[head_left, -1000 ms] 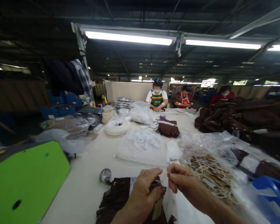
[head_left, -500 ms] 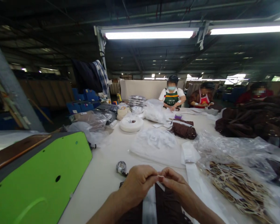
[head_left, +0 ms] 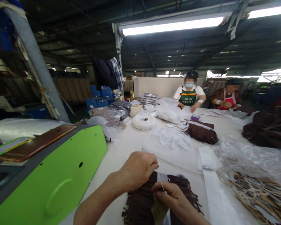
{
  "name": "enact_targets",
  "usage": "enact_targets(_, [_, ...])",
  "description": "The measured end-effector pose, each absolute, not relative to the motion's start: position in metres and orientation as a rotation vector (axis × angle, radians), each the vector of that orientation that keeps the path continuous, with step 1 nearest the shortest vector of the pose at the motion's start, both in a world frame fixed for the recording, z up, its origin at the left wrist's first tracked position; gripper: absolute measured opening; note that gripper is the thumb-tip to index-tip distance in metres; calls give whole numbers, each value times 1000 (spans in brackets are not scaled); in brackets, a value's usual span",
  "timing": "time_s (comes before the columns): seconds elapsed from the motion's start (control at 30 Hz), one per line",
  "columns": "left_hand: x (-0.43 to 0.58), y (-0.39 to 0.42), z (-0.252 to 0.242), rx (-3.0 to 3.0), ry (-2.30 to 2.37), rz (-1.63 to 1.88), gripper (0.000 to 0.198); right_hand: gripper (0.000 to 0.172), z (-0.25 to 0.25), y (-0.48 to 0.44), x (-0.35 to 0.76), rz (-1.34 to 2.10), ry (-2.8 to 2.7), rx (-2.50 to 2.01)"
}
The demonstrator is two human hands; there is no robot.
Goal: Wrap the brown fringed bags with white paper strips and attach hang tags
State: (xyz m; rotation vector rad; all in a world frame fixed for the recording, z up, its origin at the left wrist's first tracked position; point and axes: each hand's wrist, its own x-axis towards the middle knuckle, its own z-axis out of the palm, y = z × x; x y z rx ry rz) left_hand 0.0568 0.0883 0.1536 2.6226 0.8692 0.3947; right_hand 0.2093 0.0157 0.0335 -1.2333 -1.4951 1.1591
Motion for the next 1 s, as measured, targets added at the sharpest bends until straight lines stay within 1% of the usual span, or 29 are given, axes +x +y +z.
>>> enact_targets(0.03, [56,89,152,2639,869,353,16,19,36,17,210,1146,-1527,-1232])
enact_targets(0.07, [55,90,150,2646,866,310,17,22,39,19,211,1137,-1548,-1196])
enact_targets(0.13, [56,92,145,2644,835,230,16,40,48,25,208,1189,-1513,-1042])
enact_targets(0.17, [56,94,143,2621,818,213,14,45,51,28,206,1246,-1450,-959])
enact_targets(0.23, [55,98,138,2537,808,236,13,42,55,35,201,1348,-1316,-889])
enact_targets(0.3, [52,105,131,2439,831,287,14,35,53,41,196,1342,-1279,-984])
enact_targets(0.43, [42,124,110,2265,875,345,15,33,41,53,196,1048,-1481,-1286])
enact_targets(0.57, [38,143,89,2047,913,427,18,28,36,69,202,806,-1651,-1309])
enact_targets(0.67, [41,154,81,1893,931,514,24,25,44,85,205,698,-1625,-1315])
enact_targets(0.83, [47,172,64,1715,1007,644,33,25,55,118,210,735,-1656,-1405])
enact_targets(1.0, [41,181,10,1631,1142,519,38,28,36,151,216,878,-1925,-1562])
